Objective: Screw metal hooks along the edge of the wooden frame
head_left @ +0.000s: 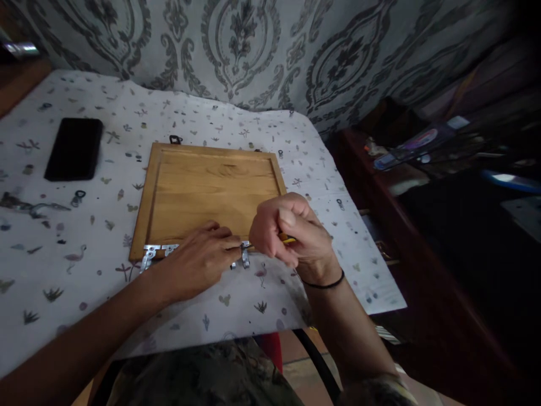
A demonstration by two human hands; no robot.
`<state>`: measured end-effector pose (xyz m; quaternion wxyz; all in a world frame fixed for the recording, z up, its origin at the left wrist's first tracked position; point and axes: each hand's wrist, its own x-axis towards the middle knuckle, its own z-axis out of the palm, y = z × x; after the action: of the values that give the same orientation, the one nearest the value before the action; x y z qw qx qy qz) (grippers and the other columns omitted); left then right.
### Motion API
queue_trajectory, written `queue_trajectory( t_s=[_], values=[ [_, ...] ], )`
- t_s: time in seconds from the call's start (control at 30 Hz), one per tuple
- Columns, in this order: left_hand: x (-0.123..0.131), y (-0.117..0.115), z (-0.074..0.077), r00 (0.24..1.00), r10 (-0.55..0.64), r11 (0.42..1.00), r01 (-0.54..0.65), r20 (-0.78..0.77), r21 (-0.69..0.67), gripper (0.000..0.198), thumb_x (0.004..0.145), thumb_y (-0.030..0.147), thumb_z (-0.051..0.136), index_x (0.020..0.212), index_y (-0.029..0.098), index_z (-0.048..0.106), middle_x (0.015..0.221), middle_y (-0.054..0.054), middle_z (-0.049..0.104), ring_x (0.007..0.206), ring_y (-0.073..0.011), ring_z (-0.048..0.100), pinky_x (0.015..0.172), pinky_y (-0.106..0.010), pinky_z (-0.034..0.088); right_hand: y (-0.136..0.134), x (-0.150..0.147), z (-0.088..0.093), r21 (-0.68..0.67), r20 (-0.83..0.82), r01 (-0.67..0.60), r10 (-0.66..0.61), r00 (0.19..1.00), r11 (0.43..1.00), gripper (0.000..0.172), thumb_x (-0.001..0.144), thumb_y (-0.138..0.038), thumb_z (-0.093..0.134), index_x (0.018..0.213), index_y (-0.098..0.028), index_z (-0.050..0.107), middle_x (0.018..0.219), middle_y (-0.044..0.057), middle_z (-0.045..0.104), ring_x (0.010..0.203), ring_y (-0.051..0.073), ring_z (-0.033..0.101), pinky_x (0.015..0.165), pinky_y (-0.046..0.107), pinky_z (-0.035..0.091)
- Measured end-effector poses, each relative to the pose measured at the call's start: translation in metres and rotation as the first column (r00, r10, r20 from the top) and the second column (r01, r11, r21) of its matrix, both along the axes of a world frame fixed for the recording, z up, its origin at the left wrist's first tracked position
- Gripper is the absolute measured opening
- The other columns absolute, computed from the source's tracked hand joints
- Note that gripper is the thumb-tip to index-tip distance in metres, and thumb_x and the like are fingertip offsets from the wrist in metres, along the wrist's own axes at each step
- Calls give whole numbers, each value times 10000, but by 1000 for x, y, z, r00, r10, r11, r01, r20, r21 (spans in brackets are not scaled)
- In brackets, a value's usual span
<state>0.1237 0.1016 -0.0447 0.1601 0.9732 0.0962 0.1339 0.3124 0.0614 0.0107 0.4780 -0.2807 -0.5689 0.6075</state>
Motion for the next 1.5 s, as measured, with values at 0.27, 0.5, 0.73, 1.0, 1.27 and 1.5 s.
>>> queue_trajectory(
  t_s=[0.27, 0.5, 0.73, 1.0, 1.27, 1.5],
  values=[
    [3, 0, 3, 998, -7, 999, 9, -63, 35, 233, 914, 24, 517, 880, 185, 683, 921, -27, 737, 876, -205, 628, 840, -375, 425, -12, -35, 4, 17, 15, 595, -596, 803, 803, 368, 1025, -507, 486, 761, -259, 544, 402, -122, 229, 316, 76, 141, 348, 249, 191],
    [1, -1, 1, 999, 2, 1000, -2, -44, -5, 189, 941, 81, 544, 898, 189, 693, 881, -22, 720, 880, -205, 621, 847, -382, 405, -27, -63, -7, 140, 25, 903, -913, 406, 405, 403, 1059, -537, 365, 825, -271, 556, 454, -91, 243, 348, 113, 264, 386, 297, 205],
    [3, -1, -2, 1000, 17, 1000, -17, -11, 20, 174, 977, 163, 563, 861, 193, 690, 869, -23, 713, 826, -195, 612, 785, -370, 385, -28, -37, 3, 109, -53, 735, -734, 677, 669, 276, 1006, -361, 520, 766, -241, 583, 423, -116, 235, 356, 79, 121, 391, 250, 193],
    [2, 0, 1, 999, 2, 1000, -2, -36, 3, 193, 987, 153, 538, 874, 191, 690, 891, -23, 715, 839, -199, 609, 799, -379, 395, -24, -37, 7, 160, -69, 794, -796, 602, 587, 269, 972, -427, 554, 753, -270, 549, 408, -118, 197, 340, 90, 94, 360, 263, 188],
    [1, 0, -2, 1000, 0, 1000, 1, -20, 18, 155, 960, 109, 560, 905, 183, 685, 914, -28, 719, 866, -206, 620, 826, -376, 398, -23, -34, -7, 176, -1, 768, -780, 626, 616, 300, 1025, -449, 485, 780, -277, 517, 425, -127, 188, 337, 93, 100, 363, 260, 212],
    [2, 0, -3, 1000, -3, 999, 3, -6, 46, 177, 976, 125, 549, 895, 191, 692, 883, -25, 719, 847, -202, 621, 814, -368, 405, -21, -37, -5, 111, -89, 760, -756, 649, 640, 275, 1023, -357, 508, 778, -247, 571, 429, -125, 230, 351, 77, 94, 377, 241, 181]
  ],
)
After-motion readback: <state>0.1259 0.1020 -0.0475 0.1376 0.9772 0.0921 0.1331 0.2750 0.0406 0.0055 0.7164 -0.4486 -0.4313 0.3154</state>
